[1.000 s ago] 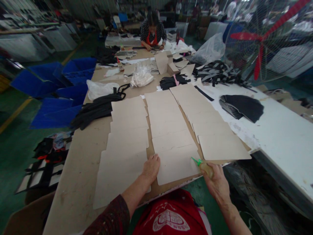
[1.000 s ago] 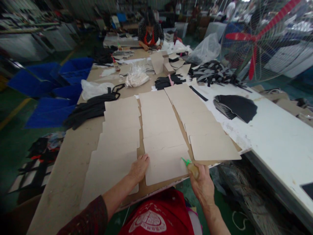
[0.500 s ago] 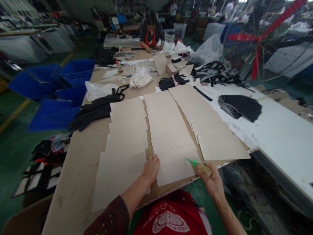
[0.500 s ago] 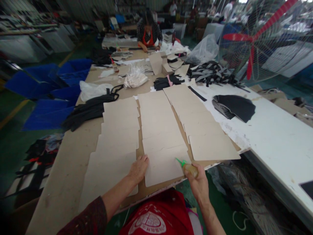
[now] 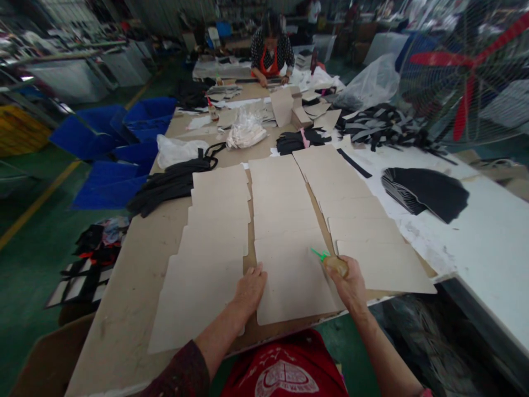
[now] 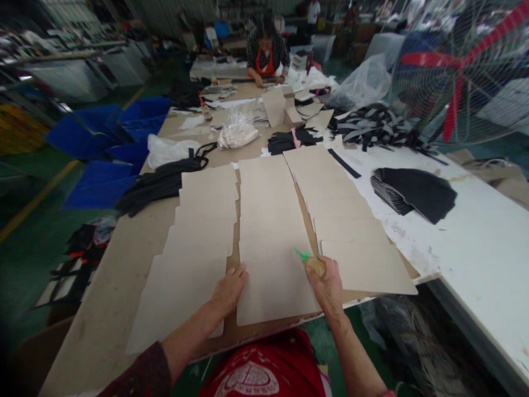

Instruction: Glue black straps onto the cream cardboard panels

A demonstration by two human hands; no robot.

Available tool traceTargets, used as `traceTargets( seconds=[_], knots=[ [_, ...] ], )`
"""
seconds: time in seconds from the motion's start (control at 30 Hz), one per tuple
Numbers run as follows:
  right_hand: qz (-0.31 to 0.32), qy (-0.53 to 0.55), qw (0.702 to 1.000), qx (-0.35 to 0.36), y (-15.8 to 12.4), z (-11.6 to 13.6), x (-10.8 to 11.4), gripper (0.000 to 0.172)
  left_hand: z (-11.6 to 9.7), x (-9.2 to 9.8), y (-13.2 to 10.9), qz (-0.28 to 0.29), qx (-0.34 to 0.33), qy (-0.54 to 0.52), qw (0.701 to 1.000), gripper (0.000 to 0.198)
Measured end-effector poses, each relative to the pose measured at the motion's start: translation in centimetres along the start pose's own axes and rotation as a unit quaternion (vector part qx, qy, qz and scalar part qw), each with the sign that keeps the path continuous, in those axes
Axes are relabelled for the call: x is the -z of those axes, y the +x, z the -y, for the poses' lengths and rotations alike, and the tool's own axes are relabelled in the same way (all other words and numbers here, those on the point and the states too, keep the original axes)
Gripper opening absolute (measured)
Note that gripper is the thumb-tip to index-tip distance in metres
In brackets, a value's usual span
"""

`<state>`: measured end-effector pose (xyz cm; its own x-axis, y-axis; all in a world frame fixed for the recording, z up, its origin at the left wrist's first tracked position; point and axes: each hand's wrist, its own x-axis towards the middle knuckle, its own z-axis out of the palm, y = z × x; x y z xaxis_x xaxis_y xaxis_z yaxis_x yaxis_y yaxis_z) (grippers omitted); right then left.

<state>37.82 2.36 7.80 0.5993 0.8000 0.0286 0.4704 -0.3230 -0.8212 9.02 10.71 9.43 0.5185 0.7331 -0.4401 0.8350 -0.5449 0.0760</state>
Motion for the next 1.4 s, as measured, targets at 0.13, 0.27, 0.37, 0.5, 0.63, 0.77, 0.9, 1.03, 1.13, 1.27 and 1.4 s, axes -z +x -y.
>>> traceTargets(
  seconds=[0.13,0.27,0.37,0.5,0.63,0.77,0.9,1.03,1.13,1.27,1.4],
  knots=[
    [0.046,-0.069,0.996,0.034,1.5,0.3,0.3,0.043,-0.2,0.2,0.1,0.006,0.013,-0.003,1.000,0.037],
    [0.083,-0.153,0.982,0.070,2.4,0.8,1.2,0.034,-0.4,0.4,-0.1,0.007,0.019,-0.003,1.000,0.040],
    [0.098,-0.187,0.973,0.087,3.1,0.9,2.1,0.031,-0.7,0.8,-0.2,0.009,0.026,0.000,1.000,0.042],
    [0.124,-0.171,0.973,0.092,4.0,0.3,3.4,0.029,-0.8,1.0,-0.2,0.014,0.036,0.004,0.999,0.043],
    [0.150,-0.114,0.978,0.085,4.6,-0.5,3.7,0.029,-0.6,0.5,0.0,0.019,0.044,0.000,0.999,0.045],
    [0.169,-0.067,0.980,0.085,5.2,-1.2,3.0,0.032,-0.4,-0.1,0.1,0.021,0.049,-0.001,0.999,0.049],
    [0.161,-0.034,0.983,0.079,5.7,-1.5,2.0,0.032,-0.5,-0.1,0.2,0.020,0.056,-0.006,0.998,0.051],
    [0.118,0.062,0.991,0.017,6.1,-0.8,1.1,0.042,-0.6,-0.1,0.3,0.018,0.069,-0.023,0.997,0.047],
    [0.135,0.150,0.978,-0.055,5.9,0.3,0.2,0.052,-0.6,-0.4,0.3,0.017,0.081,-0.036,0.996,0.051],
    [0.224,0.133,0.965,0.016,5.2,1.8,-1.8,0.047,-0.4,-0.8,0.4,0.017,0.092,-0.051,0.994,0.063],
    [0.278,0.082,0.948,0.129,4.2,3.1,-4.0,0.033,-0.5,-0.6,0.3,0.017,0.087,-0.060,0.994,0.066]
  ],
)
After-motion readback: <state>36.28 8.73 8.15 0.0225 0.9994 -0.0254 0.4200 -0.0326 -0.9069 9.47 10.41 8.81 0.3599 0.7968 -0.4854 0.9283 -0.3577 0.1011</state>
